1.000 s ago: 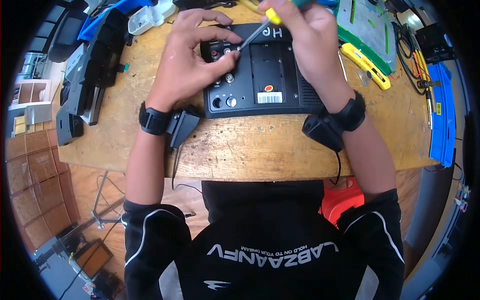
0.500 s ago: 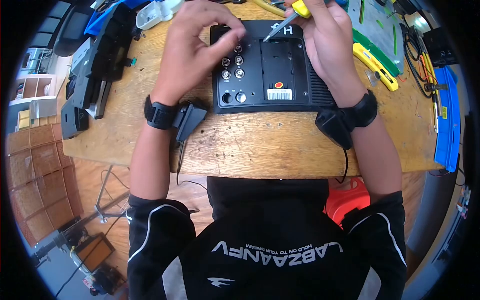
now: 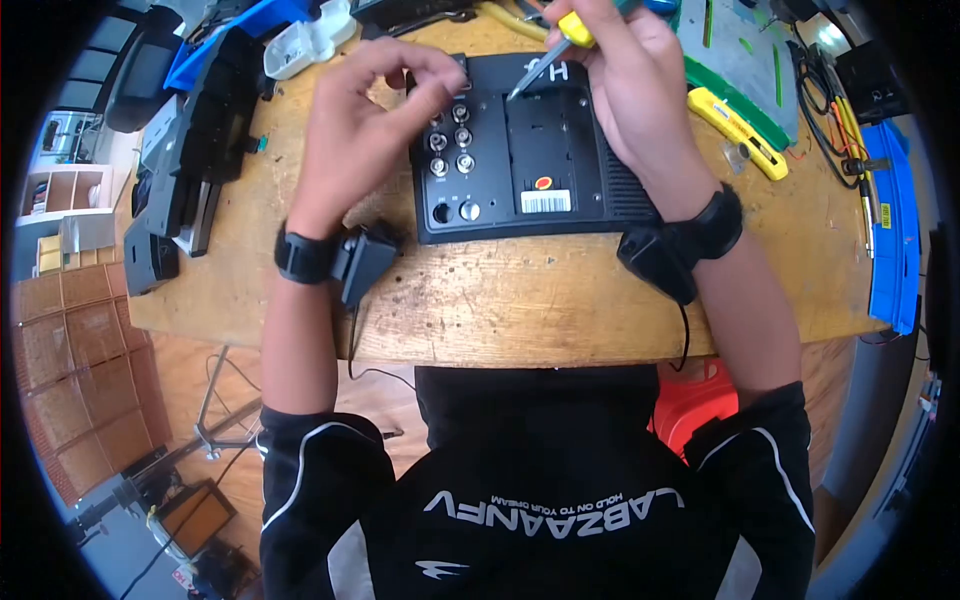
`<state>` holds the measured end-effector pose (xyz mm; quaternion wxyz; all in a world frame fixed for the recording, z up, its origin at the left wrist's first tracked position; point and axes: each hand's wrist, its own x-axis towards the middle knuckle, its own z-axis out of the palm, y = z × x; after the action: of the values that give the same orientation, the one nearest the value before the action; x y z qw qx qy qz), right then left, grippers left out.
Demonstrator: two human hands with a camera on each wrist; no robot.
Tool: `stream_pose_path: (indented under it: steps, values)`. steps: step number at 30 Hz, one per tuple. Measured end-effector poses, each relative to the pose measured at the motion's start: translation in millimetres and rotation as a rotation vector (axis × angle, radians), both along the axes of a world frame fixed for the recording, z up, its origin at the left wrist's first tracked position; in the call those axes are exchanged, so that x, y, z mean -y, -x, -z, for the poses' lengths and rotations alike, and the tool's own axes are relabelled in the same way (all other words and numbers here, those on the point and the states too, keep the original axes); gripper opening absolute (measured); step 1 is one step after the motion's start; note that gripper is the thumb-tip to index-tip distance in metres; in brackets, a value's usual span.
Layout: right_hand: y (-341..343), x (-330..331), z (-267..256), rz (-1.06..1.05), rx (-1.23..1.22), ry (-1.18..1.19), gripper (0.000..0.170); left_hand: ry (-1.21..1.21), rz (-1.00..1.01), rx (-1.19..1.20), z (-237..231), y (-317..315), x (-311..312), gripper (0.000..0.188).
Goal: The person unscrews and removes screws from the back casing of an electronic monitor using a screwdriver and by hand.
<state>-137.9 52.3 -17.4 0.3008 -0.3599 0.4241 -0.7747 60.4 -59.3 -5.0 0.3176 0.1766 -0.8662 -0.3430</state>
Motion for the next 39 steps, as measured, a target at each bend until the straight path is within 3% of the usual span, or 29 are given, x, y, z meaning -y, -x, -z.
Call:
stream_pose_path:
  steps: [2,4,21,34,37,39]
  values:
    - [1.0,-0.1,4.8,-0.011,-0.02,0.014,0.024,-0.019,0.074,0.037,3.0,4.5,-3.3,0.009]
    - [0.0,0.0,5.4,-0.005,0.0,0.011,0.025,0.113,0.096,0.028,8.5,7.1,-4.7,0.01]
    - [-2.4,-0.6,4.6,0.003,-0.008,-0.018,0.03,0.129,-0.031,0.128,7.3,6.0,-10.7,0.012]
    - [-2.5,-3.4,1.1,-0.011,-0.059,-0.016,0.031,0.061,-0.029,0.103,11.8,8.1,-12.8,0.014]
    - [-10.7,-1.9,-11.9,-0.002,0.056,-0.057,0.031,0.144,0.023,0.072,8.3,7.8,-10.0,0.015]
    - [-5.5,-1.4,-5.7,-0.01,-0.008,-0.025,0.031,0.15,-0.008,0.11,5.8,8.7,-13.5,0.015]
